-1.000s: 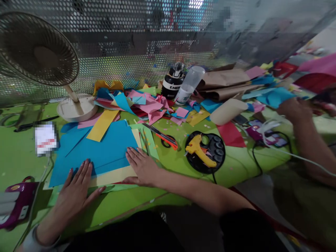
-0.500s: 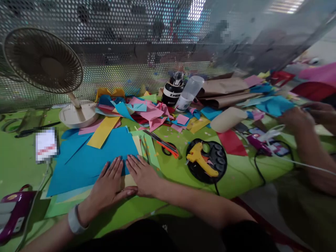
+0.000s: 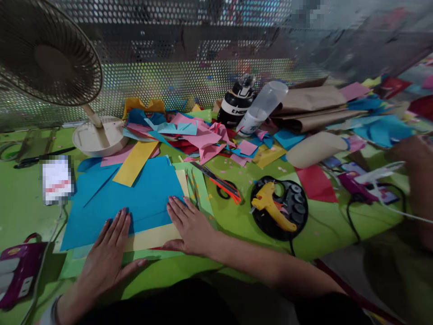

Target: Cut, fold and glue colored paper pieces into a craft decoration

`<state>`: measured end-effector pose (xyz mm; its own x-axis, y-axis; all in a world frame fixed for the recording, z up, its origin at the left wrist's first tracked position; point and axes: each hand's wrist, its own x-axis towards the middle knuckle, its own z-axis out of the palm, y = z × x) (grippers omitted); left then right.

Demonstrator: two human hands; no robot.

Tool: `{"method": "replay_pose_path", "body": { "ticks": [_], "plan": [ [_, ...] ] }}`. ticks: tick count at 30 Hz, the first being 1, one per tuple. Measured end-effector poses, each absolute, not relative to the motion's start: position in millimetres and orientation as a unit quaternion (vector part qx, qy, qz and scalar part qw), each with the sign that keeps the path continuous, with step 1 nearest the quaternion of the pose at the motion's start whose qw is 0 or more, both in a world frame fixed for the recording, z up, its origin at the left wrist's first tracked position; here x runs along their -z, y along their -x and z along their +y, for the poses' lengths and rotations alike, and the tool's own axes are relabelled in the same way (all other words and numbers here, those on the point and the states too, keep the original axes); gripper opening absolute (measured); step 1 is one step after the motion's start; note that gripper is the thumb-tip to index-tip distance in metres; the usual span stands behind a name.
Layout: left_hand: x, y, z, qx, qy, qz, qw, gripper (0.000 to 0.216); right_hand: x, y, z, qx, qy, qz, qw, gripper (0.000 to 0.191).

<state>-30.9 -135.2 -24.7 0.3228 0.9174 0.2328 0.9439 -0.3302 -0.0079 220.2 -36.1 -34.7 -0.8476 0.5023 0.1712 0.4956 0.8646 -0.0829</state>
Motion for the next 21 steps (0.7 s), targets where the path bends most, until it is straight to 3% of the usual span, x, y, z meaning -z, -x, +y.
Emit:
{"method": "replay_pose_path", "body": {
  "ticks": [7,13,21],
  "plan": [
    [22,39,-140,0.091,0.815,-0.568,0.069,0.104,30,-226,-32,-0.025,0.276,-0.957,0.087,0.083],
    [-7,29,-123,0.115,0.789,-0.596,0.091,0.090,8,-207,-18,-0.004,0.277,-0.950,0.144,0.038],
    [-35,11,-100,0.249,0.744,-0.617,-0.063,0.036,7,-183,-1,-0.091,0.316,-0.937,0.117,0.013]
  ]
}}
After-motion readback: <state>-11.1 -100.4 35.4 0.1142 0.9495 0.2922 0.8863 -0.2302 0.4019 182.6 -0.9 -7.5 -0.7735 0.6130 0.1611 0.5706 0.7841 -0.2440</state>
